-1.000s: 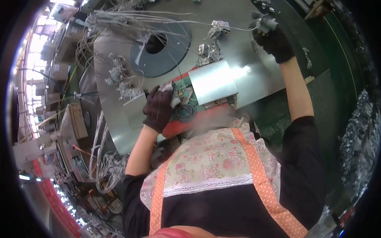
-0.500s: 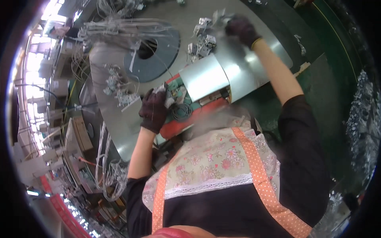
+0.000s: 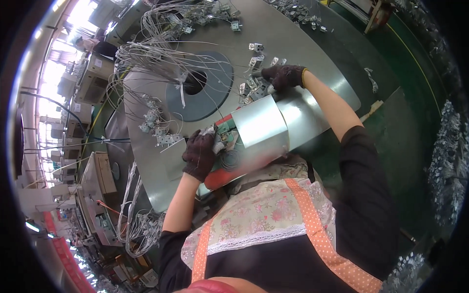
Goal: Assembling small metal and plastic electronic components with attached wiring at a production workstation.
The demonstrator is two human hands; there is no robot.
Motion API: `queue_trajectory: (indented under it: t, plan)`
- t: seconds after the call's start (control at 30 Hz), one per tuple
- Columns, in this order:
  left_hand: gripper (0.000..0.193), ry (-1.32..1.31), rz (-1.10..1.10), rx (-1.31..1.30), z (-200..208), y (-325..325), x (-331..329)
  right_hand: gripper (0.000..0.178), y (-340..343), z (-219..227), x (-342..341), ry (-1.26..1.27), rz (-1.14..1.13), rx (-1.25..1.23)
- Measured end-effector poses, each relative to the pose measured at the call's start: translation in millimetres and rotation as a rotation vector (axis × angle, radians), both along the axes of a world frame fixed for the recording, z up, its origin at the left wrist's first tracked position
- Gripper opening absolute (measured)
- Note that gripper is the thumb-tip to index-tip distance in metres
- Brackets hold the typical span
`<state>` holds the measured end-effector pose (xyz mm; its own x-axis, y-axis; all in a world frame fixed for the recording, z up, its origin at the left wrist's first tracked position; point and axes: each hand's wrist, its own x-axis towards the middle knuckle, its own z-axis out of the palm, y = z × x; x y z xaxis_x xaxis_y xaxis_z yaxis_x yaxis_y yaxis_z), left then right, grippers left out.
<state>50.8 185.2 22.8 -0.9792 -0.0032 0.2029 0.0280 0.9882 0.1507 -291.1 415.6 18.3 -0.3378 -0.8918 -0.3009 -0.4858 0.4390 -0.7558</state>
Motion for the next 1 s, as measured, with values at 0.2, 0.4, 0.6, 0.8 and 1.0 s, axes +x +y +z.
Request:
queue_trajectory:
  t: [0.2, 0.4, 0.6, 0.8, 1.0]
  plan:
    - [0.059, 0.012, 0.002, 0.0, -4.4, 1.6, -0.4, 0.051, 31.7, 2.2, -19.6, 0.208, 0.01, -0.007]
    - [0.058, 0.023, 0.018, -0.001, -11.5, -3.9, 3.5, 0.024, 71.3, 22.0, 17.1, -1.122, -0.347, -0.716]
    - [0.056, -0.004, 0.004, -0.015, -6.2, -4.3, 1.2, 0.027, 82.5, -46.9, 10.8, 0.092, -0.4, -0.53]
    - [0.057, -0.009, -0.006, -0.005, 0.8, 3.5, -0.8, 0.027, 30.0, -31.6, -13.3, 0.707, -0.429, -0.5]
    - [0.055, -0.021, 0.017, -0.019, 0.7, 1.3, -2.2, 0.041, -29.6, -24.4, 17.5, 0.146, -0.383, -0.268]
